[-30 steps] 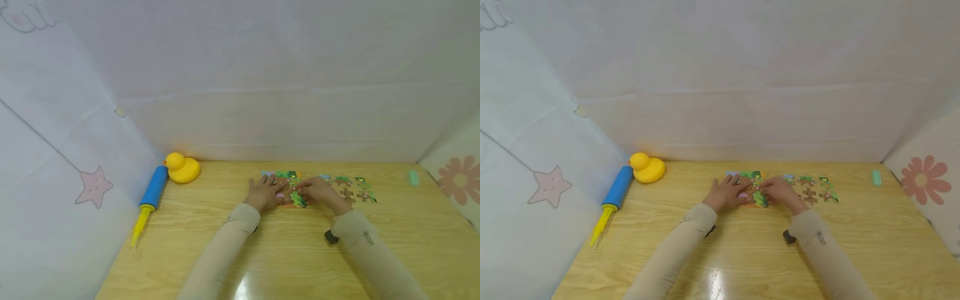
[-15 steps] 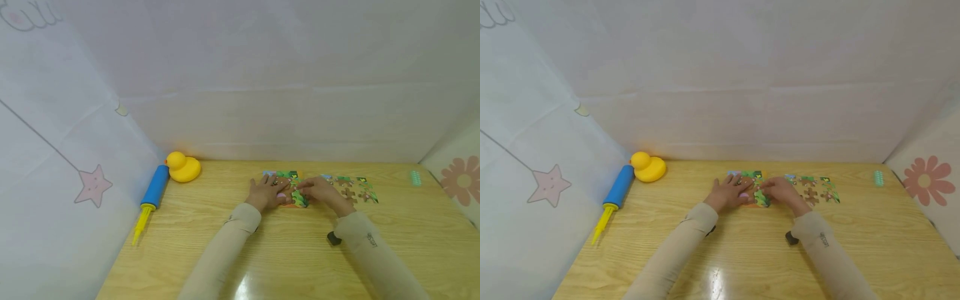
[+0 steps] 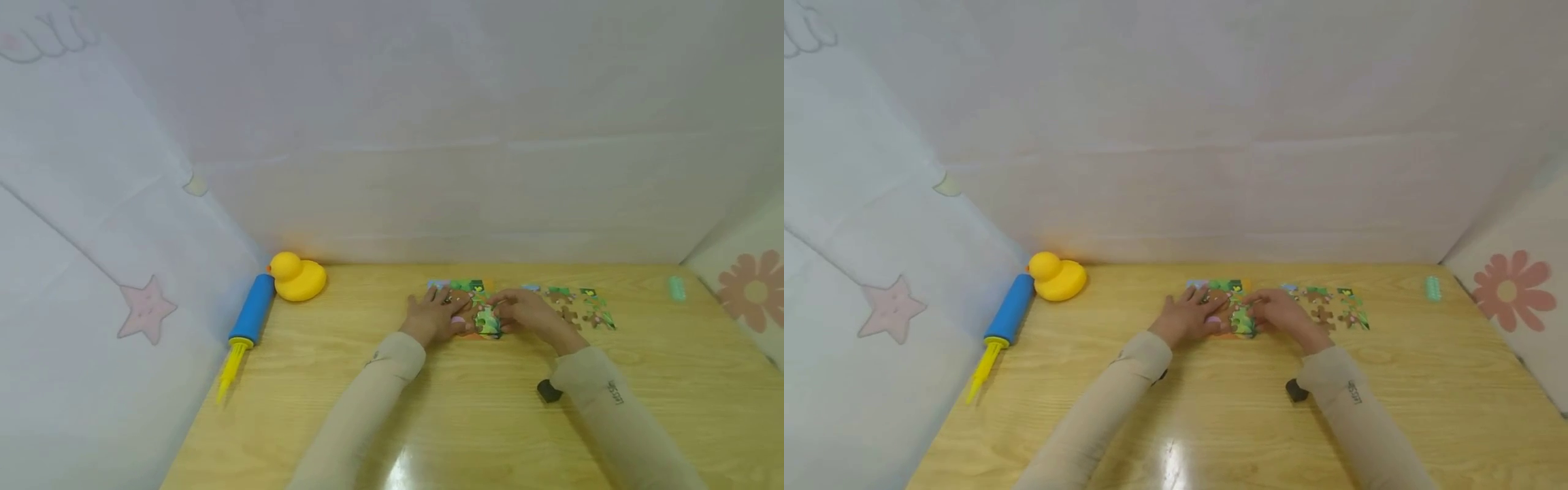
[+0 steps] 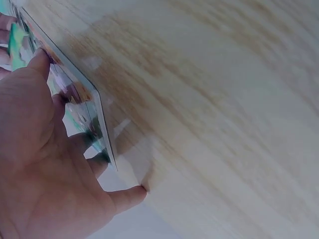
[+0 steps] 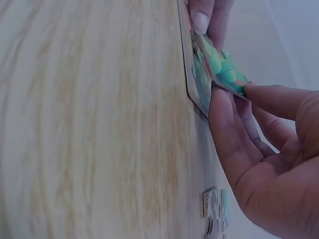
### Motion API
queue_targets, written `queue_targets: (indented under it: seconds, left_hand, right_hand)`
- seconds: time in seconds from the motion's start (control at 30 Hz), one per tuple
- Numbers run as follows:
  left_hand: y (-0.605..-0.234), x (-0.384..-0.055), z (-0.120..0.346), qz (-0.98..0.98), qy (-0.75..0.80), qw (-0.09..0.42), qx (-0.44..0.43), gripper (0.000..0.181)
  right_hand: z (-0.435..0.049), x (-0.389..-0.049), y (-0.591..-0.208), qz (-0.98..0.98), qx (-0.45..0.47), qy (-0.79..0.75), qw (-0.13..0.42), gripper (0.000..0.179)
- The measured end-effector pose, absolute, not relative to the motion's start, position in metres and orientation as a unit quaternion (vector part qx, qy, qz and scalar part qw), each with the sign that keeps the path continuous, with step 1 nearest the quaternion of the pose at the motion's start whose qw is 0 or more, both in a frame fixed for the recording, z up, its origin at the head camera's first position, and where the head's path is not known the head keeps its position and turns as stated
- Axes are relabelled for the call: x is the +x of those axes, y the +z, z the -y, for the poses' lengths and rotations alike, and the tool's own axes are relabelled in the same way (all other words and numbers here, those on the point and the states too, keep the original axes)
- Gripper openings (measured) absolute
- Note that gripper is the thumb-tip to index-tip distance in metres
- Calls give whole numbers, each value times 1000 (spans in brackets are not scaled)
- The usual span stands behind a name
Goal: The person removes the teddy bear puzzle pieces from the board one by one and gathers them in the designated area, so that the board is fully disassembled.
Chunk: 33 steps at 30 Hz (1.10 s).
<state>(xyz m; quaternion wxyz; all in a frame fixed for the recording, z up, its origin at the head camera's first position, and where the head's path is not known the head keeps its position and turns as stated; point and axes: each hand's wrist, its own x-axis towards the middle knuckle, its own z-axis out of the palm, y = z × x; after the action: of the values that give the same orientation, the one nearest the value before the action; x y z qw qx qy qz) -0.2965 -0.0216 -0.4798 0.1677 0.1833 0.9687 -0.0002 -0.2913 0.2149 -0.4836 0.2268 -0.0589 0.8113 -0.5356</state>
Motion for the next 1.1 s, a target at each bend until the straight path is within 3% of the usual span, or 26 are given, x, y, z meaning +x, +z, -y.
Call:
queue_targets:
  seconds: [0.27,1.1]
  left_hand:
    - [-475,-290,23,-970,-3,145,196,64]
    - [-479,-291,24,-968,15,157,197,71]
  right_hand:
    - [-238,-291,-488,-767,-35,-588,253,49]
    - [-359,-247,-483,-758,-35,-606,239,67]
